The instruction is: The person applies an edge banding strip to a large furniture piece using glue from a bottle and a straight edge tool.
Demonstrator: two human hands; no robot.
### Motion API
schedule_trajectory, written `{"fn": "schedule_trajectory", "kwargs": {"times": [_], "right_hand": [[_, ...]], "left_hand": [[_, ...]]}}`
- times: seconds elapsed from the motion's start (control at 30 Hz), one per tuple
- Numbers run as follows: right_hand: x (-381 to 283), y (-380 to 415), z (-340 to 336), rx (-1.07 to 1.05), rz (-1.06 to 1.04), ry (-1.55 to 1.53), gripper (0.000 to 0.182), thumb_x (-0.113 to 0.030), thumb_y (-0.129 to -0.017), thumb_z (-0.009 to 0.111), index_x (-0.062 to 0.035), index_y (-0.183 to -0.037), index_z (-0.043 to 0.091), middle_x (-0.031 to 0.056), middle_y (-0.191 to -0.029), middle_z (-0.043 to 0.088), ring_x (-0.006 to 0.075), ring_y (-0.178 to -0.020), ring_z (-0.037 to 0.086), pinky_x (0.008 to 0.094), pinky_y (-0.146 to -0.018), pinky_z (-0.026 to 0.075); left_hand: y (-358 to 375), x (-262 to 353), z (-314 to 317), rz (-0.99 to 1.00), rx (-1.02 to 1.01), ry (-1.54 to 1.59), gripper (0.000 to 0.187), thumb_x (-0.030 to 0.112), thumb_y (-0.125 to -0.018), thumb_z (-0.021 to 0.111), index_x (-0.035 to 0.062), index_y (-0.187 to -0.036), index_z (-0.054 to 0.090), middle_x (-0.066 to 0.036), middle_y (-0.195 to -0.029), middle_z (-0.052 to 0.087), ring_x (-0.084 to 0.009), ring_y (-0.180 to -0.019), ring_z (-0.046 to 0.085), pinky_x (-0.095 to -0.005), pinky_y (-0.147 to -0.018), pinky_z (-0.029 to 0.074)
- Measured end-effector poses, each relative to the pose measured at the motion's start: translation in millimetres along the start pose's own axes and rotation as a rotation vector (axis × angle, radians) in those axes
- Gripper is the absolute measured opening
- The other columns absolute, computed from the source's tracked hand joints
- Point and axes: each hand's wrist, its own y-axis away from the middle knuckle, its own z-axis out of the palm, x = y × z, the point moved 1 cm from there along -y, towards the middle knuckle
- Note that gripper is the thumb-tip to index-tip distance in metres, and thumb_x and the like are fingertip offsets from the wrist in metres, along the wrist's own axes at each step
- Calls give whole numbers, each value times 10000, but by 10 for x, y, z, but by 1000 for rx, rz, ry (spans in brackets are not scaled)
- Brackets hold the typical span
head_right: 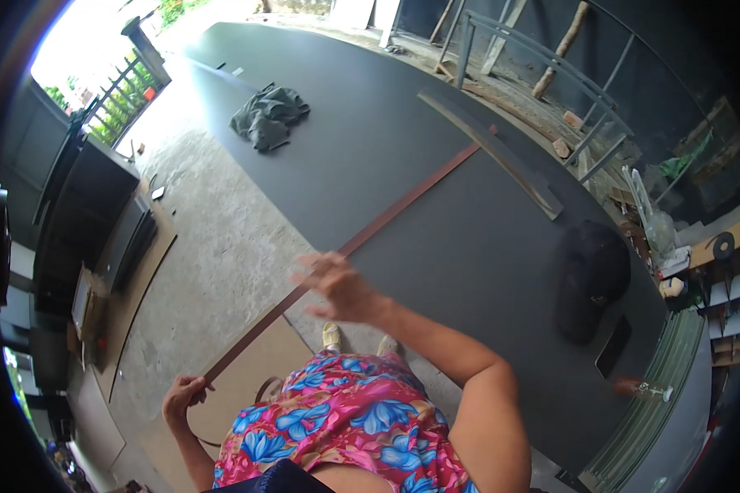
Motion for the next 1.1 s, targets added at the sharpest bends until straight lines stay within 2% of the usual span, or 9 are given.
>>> {"fn": "schedule_trajectory", "kwargs": {"times": [0.2, 0.5, 0.6, 0.63, 0.73, 0.87, 0.93, 0.97, 1.1], "right_hand": [[-739, -374, 1206, -187, -311, -163, 647, -276, -657, 750, -115, -1234, 504, 154, -1328, 420, 289, -1258, 372, 463, -1049, 254], [-1068, -577, 1680, -104, -346, -272, 181, -117, -776, 553, -60, -948, 561, 76, -726, 573, 253, -724, 601, 402, -695, 472], [-1097, -622, 1638, -95, -312, -244, 134, -121, -786, 556, -52, -900, 544, 100, -720, 563, 265, -690, 605, 371, -614, 484], [-1108, -640, 1619, -83, -307, -242, 137, -122, -792, 553, -49, -907, 543, 106, -719, 563, 269, -680, 604, 373, -612, 483], [-1132, -679, 1578, -42, -281, -244, 142, -126, -809, 545, -41, -922, 540, 124, -722, 566, 283, -669, 604, 384, -609, 482], [-1058, -733, 1678, -23, -209, -280, 203, -143, -823, 548, -42, -999, 537, 128, -762, 583, 299, -710, 608, 398, -626, 481], [-1058, -774, 1684, -39, -167, -313, 238, -153, -825, 554, -46, -1036, 540, 131, -786, 594, 305, -734, 609, 404, -639, 481], [-1049, -783, 1676, -58, -142, -334, 239, -156, -826, 555, -46, -1037, 542, 137, -795, 600, 309, -744, 611, 408, -646, 482], [-1026, -835, 1633, -144, -70, -383, 239, -170, -829, 558, -51, -1037, 547, 172, -797, 604, 339, -768, 604, 424, -660, 480]], "left_hand": [[166, 90, -60, 113, -71, 60, 396, 373, -848, 601, -12, -794, 677, -30, -524, 549, -79, -441, 474, -216, -425, 349], [406, 64, -220, 108, -150, 113, 324, 301, -833, 627, -19, -867, 665, -70, -606, 602, -164, -572, 575, -279, -578, 451], [552, 211, -182, 373, 409, -603, 267, 231, -799, 649, 5, -941, 653, -117, -754, 635, -260, -707, 604, -353, -689, 474], [708, 413, -40, 346, 606, -724, 291, 179, -753, 662, 28, -1001, 637, -152, -937, 626, -330, -889, 587, -398, -789, 460], [1071, 898, 340, 486, 776, -717, 307, 169, -747, 648, 31, -1021, 631, -164, -1035, 603, -336, -1000, 558, -395, -841, 443], [1211, 1122, 617, 930, 581, -419, 287, 84, -717, 633, -6, -990, 627, -176, -986, 625, -330, -974, 582, -393, -850, 446], [1270, 1077, 584, 977, 509, -85, 278, 37, -706, 615, -41, -973, 617, -182, -976, 632, -297, -953, 588, -402, -863, 440], [1298, 1087, 645, 977, 590, -59, 266, 1, -689, 593, -60, -947, 616, -177, -950, 645, -279, -926, 608, -383, -842, 456], [1223, 1074, 766, 804, 255, -184, 296, -15, -690, 631, 3, -985, 631, -155, -944, 652, -261, -831, 633, -307, -748, 475]]}}
